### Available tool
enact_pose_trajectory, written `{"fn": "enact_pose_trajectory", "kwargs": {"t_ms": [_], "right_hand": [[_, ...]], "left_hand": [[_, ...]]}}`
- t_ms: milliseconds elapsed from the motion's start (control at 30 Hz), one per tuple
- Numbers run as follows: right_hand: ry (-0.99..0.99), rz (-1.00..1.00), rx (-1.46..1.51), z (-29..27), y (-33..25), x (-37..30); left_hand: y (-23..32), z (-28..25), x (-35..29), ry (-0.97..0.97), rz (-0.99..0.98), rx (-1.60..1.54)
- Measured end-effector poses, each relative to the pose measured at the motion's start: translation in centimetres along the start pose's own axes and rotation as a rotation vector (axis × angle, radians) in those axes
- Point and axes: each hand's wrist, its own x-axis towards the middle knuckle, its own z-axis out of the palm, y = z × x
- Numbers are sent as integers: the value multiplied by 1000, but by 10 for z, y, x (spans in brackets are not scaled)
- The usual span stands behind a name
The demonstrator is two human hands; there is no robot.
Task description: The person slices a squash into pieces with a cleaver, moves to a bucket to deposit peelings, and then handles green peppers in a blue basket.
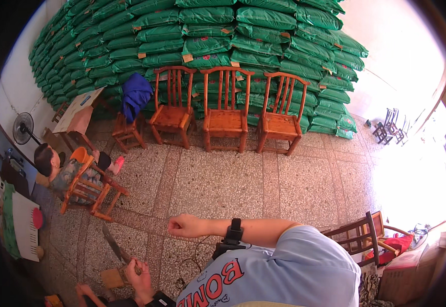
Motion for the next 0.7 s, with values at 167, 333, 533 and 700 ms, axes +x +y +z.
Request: {"fn": "enact_pose_trajectory", "kwargs": {"t_ms": [167,333,533,700], "right_hand": [[13,-7,6,-11,1,2],[-55,47,81,-20,8,2],[-64,78,73,-24,3,-8],[-85,81,45,-20,8,-4]], "left_hand": [[-11,10,-2,17,-23,-82],[-18,3,2,-7,-17,-44],[-22,20,-14,53,-24,-41],[-22,8,-18,7,-62,-114]]}}
